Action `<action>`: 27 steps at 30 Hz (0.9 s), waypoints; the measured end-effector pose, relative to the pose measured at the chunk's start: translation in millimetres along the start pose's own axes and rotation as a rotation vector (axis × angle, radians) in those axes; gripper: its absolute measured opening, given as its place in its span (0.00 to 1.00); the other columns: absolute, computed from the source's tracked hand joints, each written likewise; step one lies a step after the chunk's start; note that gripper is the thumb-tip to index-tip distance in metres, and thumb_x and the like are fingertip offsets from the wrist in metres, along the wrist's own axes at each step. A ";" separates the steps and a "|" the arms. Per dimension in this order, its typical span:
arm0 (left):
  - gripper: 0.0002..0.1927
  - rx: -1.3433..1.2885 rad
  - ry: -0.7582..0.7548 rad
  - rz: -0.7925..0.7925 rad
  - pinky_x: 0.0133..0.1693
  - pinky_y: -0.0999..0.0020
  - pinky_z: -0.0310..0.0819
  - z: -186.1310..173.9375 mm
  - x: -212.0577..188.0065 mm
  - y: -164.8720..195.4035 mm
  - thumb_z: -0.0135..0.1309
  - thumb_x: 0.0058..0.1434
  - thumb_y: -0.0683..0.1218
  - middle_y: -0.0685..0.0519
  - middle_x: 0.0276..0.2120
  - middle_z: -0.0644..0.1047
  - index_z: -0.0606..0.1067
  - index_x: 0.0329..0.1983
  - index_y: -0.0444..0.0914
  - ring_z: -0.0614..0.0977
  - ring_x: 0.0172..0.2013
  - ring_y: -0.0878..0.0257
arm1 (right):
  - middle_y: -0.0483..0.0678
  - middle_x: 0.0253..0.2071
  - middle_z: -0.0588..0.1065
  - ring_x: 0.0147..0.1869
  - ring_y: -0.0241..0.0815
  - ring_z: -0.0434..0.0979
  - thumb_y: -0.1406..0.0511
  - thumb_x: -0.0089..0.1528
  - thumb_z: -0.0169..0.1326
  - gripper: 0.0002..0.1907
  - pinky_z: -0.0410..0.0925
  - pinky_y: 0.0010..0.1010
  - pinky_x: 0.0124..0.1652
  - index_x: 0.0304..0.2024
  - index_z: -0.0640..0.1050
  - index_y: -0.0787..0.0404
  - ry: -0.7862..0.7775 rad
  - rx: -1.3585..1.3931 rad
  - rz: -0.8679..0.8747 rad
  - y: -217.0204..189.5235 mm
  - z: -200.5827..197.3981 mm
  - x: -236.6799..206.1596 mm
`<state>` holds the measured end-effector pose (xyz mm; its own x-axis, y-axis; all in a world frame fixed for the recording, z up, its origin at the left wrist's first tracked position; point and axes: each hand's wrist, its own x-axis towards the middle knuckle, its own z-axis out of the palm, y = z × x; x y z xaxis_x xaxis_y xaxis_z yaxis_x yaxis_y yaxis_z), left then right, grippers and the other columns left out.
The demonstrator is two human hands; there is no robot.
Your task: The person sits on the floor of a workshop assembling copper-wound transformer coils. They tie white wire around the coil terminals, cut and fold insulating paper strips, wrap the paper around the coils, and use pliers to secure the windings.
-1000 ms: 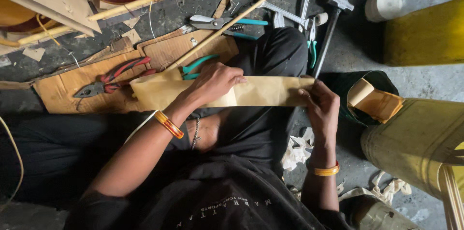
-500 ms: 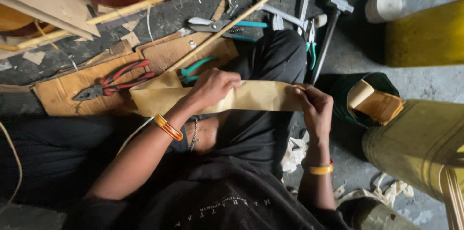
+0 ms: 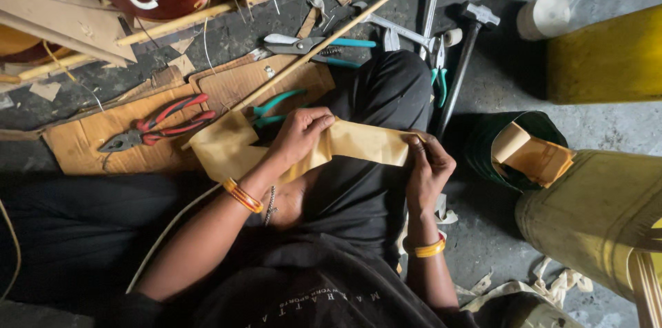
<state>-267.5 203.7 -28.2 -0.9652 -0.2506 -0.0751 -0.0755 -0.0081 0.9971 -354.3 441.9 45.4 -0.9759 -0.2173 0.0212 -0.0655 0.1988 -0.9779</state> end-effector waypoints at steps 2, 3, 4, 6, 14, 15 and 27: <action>0.14 -0.018 0.031 -0.012 0.32 0.71 0.66 5.1 -0.9 -2.7 0.51 0.71 0.45 0.53 0.23 0.66 0.71 0.32 0.31 0.66 0.30 0.72 | 0.44 0.38 0.80 0.43 0.29 0.75 0.73 0.68 0.55 0.06 0.68 0.18 0.47 0.42 0.81 0.71 0.015 -0.003 -0.025 1.2 -0.5 0.2; 0.14 -0.028 0.052 0.011 0.33 0.71 0.67 5.5 -1.2 -4.3 0.50 0.71 0.45 0.54 0.23 0.68 0.72 0.32 0.31 0.68 0.30 0.72 | 0.44 0.38 0.80 0.43 0.29 0.75 0.73 0.68 0.56 0.06 0.67 0.18 0.47 0.42 0.82 0.71 0.022 -0.017 -0.039 2.3 -1.4 0.5; 0.14 -0.038 0.075 0.035 0.33 0.71 0.68 5.0 -1.3 -5.9 0.49 0.71 0.45 0.54 0.23 0.70 0.72 0.31 0.32 0.71 0.29 0.72 | 0.44 0.39 0.80 0.43 0.28 0.74 0.73 0.69 0.56 0.05 0.67 0.18 0.47 0.42 0.82 0.71 0.028 -0.032 -0.054 3.7 -3.2 0.9; 0.15 -0.001 0.127 0.067 0.34 0.71 0.69 -2.6 -0.9 -7.6 0.48 0.72 0.46 0.53 0.24 0.72 0.72 0.30 0.33 0.73 0.29 0.70 | 0.42 0.38 0.80 0.41 0.27 0.74 0.72 0.69 0.55 0.06 0.66 0.18 0.42 0.43 0.82 0.70 0.122 0.045 0.020 5.9 -11.1 3.7; 0.21 1.132 0.174 -0.221 0.33 0.55 0.70 -37.1 -2.3 56.0 0.58 0.66 0.64 0.46 0.26 0.79 0.83 0.40 0.42 0.81 0.27 0.52 | 0.39 0.34 0.77 0.34 0.25 0.68 0.70 0.69 0.56 0.07 0.61 0.18 0.34 0.45 0.82 0.70 0.109 0.140 0.079 15.9 -33.9 6.7; 0.20 1.157 0.281 0.068 0.34 0.58 0.72 -33.4 2.3 69.3 0.59 0.63 0.62 0.48 0.29 0.80 0.81 0.40 0.41 0.81 0.30 0.53 | 0.39 0.34 0.77 0.35 0.25 0.70 0.70 0.69 0.56 0.07 0.62 0.18 0.35 0.44 0.82 0.70 0.096 0.112 0.074 16.1 -36.2 8.7; 0.09 -0.109 -0.242 -0.064 0.39 0.76 0.77 31.2 44.6 52.4 0.61 0.60 0.39 0.53 0.37 0.83 0.81 0.44 0.33 0.82 0.37 0.72 | 0.43 0.34 0.79 0.34 0.28 0.71 0.72 0.65 0.61 0.07 0.63 0.19 0.35 0.45 0.83 0.69 -0.045 0.227 0.138 31.2 -68.0 17.9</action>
<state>-322.3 222.3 20.3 -0.9920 -0.0078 -0.1259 -0.1239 -0.1236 0.9846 -388.0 509.3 29.4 -0.9619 -0.2460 -0.1195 0.1206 0.0108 -0.9926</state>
